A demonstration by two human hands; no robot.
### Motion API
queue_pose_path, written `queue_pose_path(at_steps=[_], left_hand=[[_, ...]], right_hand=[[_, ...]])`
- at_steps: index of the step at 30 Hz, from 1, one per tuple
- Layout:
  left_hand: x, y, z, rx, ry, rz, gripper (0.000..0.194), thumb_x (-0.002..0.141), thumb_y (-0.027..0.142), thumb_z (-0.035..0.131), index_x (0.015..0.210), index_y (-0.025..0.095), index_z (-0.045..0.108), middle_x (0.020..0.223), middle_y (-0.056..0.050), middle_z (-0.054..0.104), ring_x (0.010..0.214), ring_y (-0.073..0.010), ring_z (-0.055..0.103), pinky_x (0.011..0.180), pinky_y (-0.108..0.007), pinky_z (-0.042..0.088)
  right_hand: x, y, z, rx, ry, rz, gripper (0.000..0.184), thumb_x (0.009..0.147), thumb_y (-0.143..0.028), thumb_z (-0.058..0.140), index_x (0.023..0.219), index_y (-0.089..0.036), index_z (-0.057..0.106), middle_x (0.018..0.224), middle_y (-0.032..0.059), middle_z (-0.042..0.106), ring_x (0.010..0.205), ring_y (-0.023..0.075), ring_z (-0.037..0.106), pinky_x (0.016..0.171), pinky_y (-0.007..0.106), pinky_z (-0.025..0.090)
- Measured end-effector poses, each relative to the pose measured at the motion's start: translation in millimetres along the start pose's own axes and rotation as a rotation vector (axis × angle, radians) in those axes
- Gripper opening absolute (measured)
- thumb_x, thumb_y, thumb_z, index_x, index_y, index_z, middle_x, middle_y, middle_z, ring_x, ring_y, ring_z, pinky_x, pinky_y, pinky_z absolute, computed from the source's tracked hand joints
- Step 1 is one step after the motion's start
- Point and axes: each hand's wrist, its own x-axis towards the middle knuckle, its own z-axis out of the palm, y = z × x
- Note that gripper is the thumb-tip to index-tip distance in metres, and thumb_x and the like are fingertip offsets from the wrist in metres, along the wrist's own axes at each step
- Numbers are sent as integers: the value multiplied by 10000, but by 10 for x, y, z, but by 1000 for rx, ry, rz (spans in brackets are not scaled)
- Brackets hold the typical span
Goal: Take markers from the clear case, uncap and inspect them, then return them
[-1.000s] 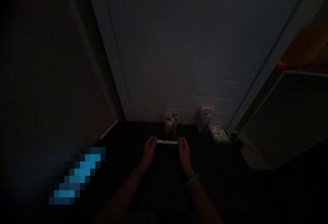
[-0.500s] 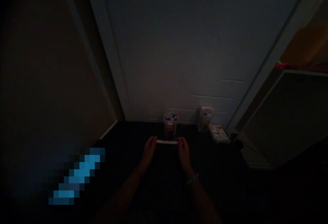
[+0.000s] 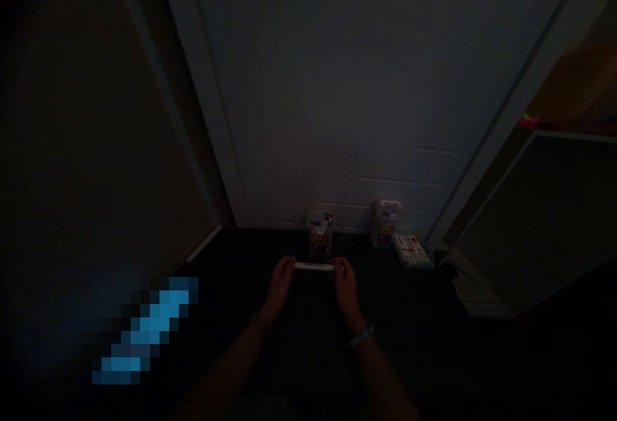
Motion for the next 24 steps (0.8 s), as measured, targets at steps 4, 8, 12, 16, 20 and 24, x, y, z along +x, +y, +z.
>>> queue_pose_path(at_steps=[4,8,12,16,20,24], left_hand=[[-4,-4,2,23,4,33,356,807,534,466,747,189,535,666,26,500,635,-124,461,596,-218,364],[-10,6,3,11,-17,48,372,812,549,451,799,190,551,720,8,555,683,-140,506,625,-227,388],[-8,-5,5,-2,-19,44,386,801,558,465,838,186,561,762,-9,576,711,-152,524,651,-237,404],[3,-35,11,33,5,45,385,810,556,447,792,184,544,720,10,538,695,-140,497,636,-225,388],[8,-40,13,63,11,46,381,826,542,432,729,181,506,664,38,463,635,-113,442,596,-209,358],[-8,-6,6,37,-7,45,375,824,545,438,729,187,497,655,44,456,623,-110,441,581,-206,355]], right_hand=[[-8,1,5,-7,12,-25,352,824,-525,435,866,-219,602,634,-19,513,586,139,472,528,230,359],[3,30,9,-24,3,-45,332,840,-505,428,894,-220,590,678,-12,521,621,140,479,547,228,371],[12,63,10,-7,2,-38,323,847,-494,429,934,-221,580,687,-15,516,617,134,475,541,222,371],[4,54,3,-10,-8,-38,345,846,-503,428,947,-215,587,663,-20,507,597,130,471,527,222,364],[-5,27,3,-24,-11,-42,360,853,-509,410,926,-212,600,623,-28,477,568,125,450,500,217,342],[-3,21,13,-20,1,-50,358,849,-514,414,929,-215,593,619,-26,484,573,131,458,507,221,354]])
